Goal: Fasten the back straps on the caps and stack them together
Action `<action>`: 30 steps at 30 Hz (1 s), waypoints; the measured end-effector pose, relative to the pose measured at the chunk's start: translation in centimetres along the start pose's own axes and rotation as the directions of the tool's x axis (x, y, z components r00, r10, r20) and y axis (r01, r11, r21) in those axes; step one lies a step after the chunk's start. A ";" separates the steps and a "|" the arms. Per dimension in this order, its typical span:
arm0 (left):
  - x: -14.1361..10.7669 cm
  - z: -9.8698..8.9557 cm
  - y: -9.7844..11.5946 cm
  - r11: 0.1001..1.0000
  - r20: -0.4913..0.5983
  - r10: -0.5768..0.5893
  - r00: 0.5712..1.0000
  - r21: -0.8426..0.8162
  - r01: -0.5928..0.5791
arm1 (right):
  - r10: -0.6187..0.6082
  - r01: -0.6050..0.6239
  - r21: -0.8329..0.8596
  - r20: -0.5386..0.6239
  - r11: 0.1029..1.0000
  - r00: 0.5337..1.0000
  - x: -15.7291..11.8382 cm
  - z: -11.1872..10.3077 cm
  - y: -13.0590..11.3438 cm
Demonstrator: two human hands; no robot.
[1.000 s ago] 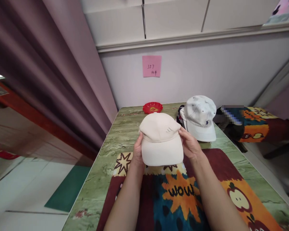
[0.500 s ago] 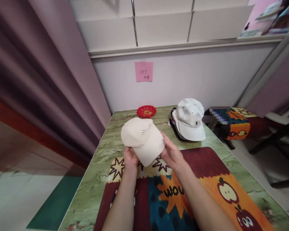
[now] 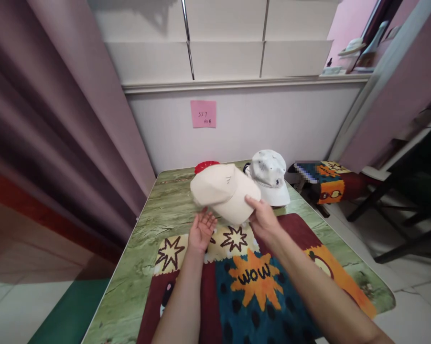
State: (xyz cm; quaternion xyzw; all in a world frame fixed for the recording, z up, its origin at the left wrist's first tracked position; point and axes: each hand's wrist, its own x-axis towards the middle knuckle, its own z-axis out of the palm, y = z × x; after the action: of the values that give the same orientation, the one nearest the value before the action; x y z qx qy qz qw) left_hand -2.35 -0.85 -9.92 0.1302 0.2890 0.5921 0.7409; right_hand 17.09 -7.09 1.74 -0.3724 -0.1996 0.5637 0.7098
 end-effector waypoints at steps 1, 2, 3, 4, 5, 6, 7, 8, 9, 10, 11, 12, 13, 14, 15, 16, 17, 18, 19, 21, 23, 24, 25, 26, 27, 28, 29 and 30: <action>-0.2 0.2 -0.1 1.000 0.015 -0.020 1.000 0.021 0.020 | -0.059 0.059 -0.006 -0.001 0.998 0.998 0.8 0.1 -2.0; -0.4 0.3 -0.2 0.998 0.029 -0.035 0.999 0.043 0.034 | -0.142 0.142 0.010 -0.007 0.990 0.990 1.8 0.2 -4.2; -0.6 0.4 -0.3 0.997 0.040 -0.046 0.998 0.065 0.044 | -0.242 0.242 0.033 -0.003 0.970 0.970 2.8 0.3 -6.4; -0.7 0.5 -0.4 0.996 0.048 -0.052 0.998 0.081 0.048 | -0.338 0.338 0.064 -0.002 0.939 0.941 3.8 0.4 -8.6; -0.7 0.5 -0.4 0.995 0.051 -0.053 0.997 0.092 0.048 | -0.413 0.411 0.098 -0.006 0.906 0.911 4.9 0.5 -10.8; -0.7 0.4 -0.5 0.994 0.052 -0.053 0.997 0.102 0.048 | -0.471 0.469 0.137 -0.022 0.873 0.882 6.0 0.4 -12.7; -0.6 0.4 -0.5 0.993 0.053 -0.053 0.997 0.113 0.046 | -0.504 0.500 0.166 -0.018 0.850 0.863 7.0 0.2 -14.3; -0.6 0.4 -0.6 0.991 0.055 -0.049 0.997 0.124 0.042 | -0.521 0.516 0.181 -0.023 0.837 0.853 8.0 -0.2 -15.4; -0.5 0.3 -0.7 0.990 0.059 -0.042 0.997 0.135 0.034 | -0.517 0.516 0.180 -0.047 0.837 0.855 8.9 -0.7 -16.1; -0.4 0.2 -0.8 0.989 0.062 -0.034 0.998 0.146 0.025 | -0.491 0.499 0.161 -0.091 0.851 0.866 9.7 -1.5 -16.2; -0.4 0.2 -0.9 0.988 0.062 -0.027 0.998 0.154 0.017 | -0.440 0.459 0.120 -0.152 0.880 0.885 10.3 -2.4 -15.8; -0.4 0.2 -1.0 0.988 0.061 -0.020 0.998 0.157 0.010 | -0.363 0.384 0.048 -0.234 0.922 0.902 10.7 -3.3 -14.9; -0.4 0.2 -1.1 0.988 0.057 -0.014 0.998 0.157 0.005 | -0.269 0.270 -0.041 -0.314 0.962 0.911 11.0 -4.4 -13.7; -0.4 0.2 -1.1 0.988 0.052 -0.010 0.999 0.155 0.001 | -0.209 0.195 -0.074 -0.354 0.978 0.911 11.0 -5.5 -12.3; -0.4 0.2 -1.2 0.988 0.047 -0.006 0.999 0.152 -0.001 | -0.166 0.141 -0.094 -0.377 0.986 0.911 11.0 -6.6 -10.8; -0.4 0.2 -1.2 0.989 0.043 -0.002 0.999 0.150 -0.004 | -0.137 0.100 -0.115 -0.392 0.988 0.910 10.9 -7.6 -9.4; -0.4 0.2 -1.2 0.989 0.039 0.002 0.999 0.148 -0.007 | -0.120 0.072 -0.134 -0.395 0.988 0.911 10.7 -8.4 -8.2; -0.4 0.2 -1.2 0.989 0.036 0.005 0.999 0.147 -0.010 | -0.105 0.047 -0.152 -0.398 0.987 0.911 10.7 -9.2 -7.3; -0.4 0.2 -1.2 0.989 0.033 0.008 0.999 0.146 -0.012 | -0.094 0.028 -0.167 -0.399 0.986 0.912 10.7 -9.8 -6.7; -0.4 0.2 -1.2 0.989 0.031 0.010 0.999 0.144 -0.015 | -0.083 0.004 -0.194 -0.397 0.981 0.914 10.9 -10.7 -6.2; -0.4 0.2 -1.2 0.990 0.031 0.010 0.999 0.141 -0.014 | -0.081 -0.007 -0.218 -0.396 0.976 0.915 11.3 -11.4 -6.5; -0.4 0.2 -1.2 0.990 0.031 0.009 0.999 0.140 -0.013 | -0.083 -0.012 -0.229 -0.398 0.973 0.914 11.5 -11.7 -6.6; -0.3 0.1 -1.2 0.990 0.031 0.008 0.999 0.139 -0.012 | -0.085 -0.016 -0.240 -0.404 0.971 0.911 11.7 -12.0 -6.7; -0.3 0.1 -1.2 0.990 0.033 0.006 0.999 0.138 -0.010 | -0.087 -0.023 -0.253 -0.413 0.967 0.906 11.8 -12.3 -6.7; -0.3 0.1 -1.2 0.990 0.034 0.004 0.999 0.138 -0.009 | -0.090 -0.030 -0.267 -0.427 0.963 0.900 11.9 -12.6 -6.6; -0.2 0.0 -1.3 0.991 0.036 0.003 0.999 0.137 -0.008 | -0.094 -0.040 -0.284 -0.443 0.958 0.891 11.9 -12.9 -6.4; -0.2 0.0 -1.3 0.991 0.037 0.003 0.999 0.137 -0.008 | -0.101 -0.050 -0.303 -0.461 0.952 0.882 11.9 -13.2 -6.2; -0.2 0.0 -1.3 0.991 0.038 0.003 0.999 0.136 -0.008 | -0.111 -0.060 -0.327 -0.479 0.943 0.871 11.9 -13.5 -5.9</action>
State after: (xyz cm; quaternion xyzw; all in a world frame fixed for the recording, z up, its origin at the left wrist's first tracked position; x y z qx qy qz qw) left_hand -1.35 -1.37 -10.57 0.1923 0.3145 0.5705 0.7339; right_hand 33.86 -0.41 -4.14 -0.6142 -0.1096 0.3994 0.6717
